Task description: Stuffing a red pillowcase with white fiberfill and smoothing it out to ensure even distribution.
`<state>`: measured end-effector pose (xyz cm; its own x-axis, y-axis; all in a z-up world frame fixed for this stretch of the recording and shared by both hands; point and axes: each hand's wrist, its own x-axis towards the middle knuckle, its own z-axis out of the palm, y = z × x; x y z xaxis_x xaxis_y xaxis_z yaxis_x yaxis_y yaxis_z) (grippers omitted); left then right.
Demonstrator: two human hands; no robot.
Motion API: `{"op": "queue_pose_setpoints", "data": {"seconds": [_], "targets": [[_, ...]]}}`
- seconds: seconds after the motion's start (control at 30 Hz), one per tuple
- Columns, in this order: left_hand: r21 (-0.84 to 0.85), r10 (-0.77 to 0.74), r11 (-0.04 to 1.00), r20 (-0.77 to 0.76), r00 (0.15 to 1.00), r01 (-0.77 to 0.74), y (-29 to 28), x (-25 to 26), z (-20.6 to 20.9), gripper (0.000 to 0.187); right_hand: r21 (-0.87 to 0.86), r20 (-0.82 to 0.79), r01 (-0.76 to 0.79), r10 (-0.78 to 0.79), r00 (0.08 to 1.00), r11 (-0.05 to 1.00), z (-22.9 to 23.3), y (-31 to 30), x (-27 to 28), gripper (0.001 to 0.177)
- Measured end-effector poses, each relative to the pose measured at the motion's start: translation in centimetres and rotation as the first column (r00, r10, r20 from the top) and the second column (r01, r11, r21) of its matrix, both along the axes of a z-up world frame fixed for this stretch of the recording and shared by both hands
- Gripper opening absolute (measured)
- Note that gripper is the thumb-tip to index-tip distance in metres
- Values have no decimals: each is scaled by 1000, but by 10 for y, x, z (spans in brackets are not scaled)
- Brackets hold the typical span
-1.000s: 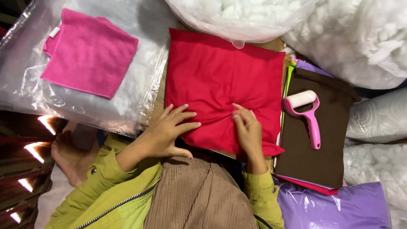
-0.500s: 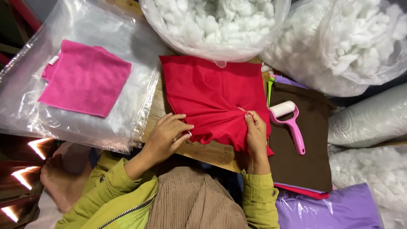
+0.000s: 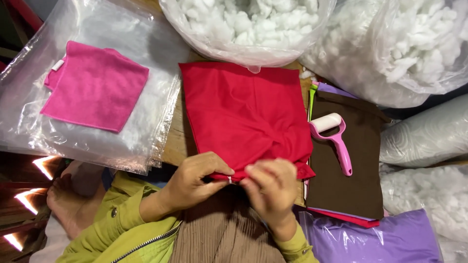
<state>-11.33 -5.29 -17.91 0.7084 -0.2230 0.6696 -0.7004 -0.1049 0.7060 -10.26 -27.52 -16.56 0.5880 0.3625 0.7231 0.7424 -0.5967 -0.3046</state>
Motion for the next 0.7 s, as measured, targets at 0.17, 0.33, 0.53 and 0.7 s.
{"op": "queue_pose_setpoints", "data": {"seconds": [0.17,0.33,0.53,0.7], "targets": [[72,34,997,15,999,-35,-5,-3,-9,16,-50,5,-93,94,996,994,2,20,-13,16],[111,-28,993,-11,1000,29,-1,-7,-3,13,-52,20,-113,114,993,992,9,22,-16,8],[102,-46,994,-28,999,48,1,2,4,6,-116,53,-37,44,998,993,9,21,-16,12],[86,-108,991,3,994,107,2,13,-1,4,-42,-239,-62,50,970,997,2,9,-9,10]]}}
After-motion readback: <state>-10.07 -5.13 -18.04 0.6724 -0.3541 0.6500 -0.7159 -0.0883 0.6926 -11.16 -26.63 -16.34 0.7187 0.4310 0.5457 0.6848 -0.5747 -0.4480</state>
